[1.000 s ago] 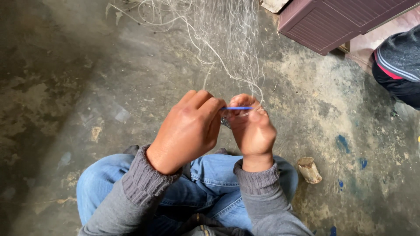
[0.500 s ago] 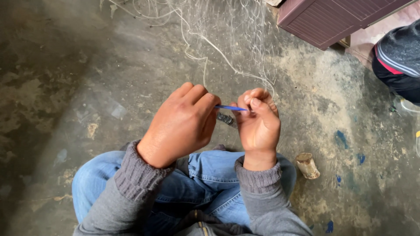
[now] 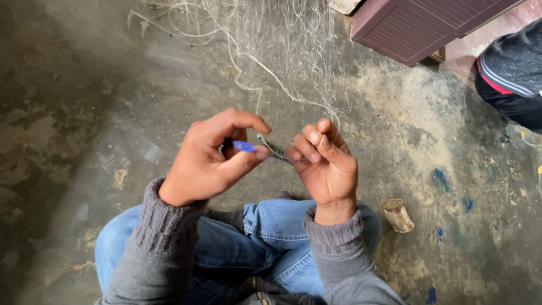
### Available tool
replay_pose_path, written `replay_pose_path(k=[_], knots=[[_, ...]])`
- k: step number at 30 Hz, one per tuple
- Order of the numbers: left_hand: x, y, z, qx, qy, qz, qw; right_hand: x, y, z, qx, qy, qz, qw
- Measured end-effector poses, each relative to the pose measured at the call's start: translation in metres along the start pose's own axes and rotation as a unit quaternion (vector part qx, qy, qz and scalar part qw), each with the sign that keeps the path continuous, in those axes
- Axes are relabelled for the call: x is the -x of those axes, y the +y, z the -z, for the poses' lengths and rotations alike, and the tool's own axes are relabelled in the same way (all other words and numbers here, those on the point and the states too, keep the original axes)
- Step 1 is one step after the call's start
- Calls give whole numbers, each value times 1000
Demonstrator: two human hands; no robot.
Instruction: Repairing and untangling a fine-mesh fishing net using small tools and a marker.
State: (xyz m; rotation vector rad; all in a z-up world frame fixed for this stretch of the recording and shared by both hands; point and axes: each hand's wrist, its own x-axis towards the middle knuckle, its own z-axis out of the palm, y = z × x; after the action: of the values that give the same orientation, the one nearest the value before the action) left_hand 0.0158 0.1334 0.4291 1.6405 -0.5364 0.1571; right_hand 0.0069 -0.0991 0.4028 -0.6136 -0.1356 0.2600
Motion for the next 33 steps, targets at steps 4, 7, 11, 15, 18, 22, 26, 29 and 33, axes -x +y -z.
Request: replay_pose_path(k=[4, 7, 11, 15, 18, 22, 26, 29, 33], knots=[[4, -3, 8, 30, 2, -33, 999, -1, 3, 0, 8, -5, 2, 1000], [4, 5, 12, 53, 27, -33, 998, 0, 5, -1, 37, 9, 11, 999], [3, 0, 23, 25, 133, -4, 991, -5, 7, 3, 25, 10, 18, 999], [-3, -23, 48, 92, 418, 5, 904, -9, 11, 7, 0, 37, 17, 999], [29, -69, 105, 118, 573, 64, 809, -12, 13, 13, 16, 68, 6, 998], [50, -87, 114, 41, 599, 2, 800, -15, 21, 18, 18, 82, -16, 996], [19, 7, 14, -167, 275, -94, 942, -17, 30, 18, 49, 121, -62, 990], [38, 39, -79, -7, 18, -108, 994, -22, 38, 22, 74, 120, -68, 988], [45, 40, -122, 50, -52, -137, 988, -25, 50, 5, 134, 100, -62, 984]])
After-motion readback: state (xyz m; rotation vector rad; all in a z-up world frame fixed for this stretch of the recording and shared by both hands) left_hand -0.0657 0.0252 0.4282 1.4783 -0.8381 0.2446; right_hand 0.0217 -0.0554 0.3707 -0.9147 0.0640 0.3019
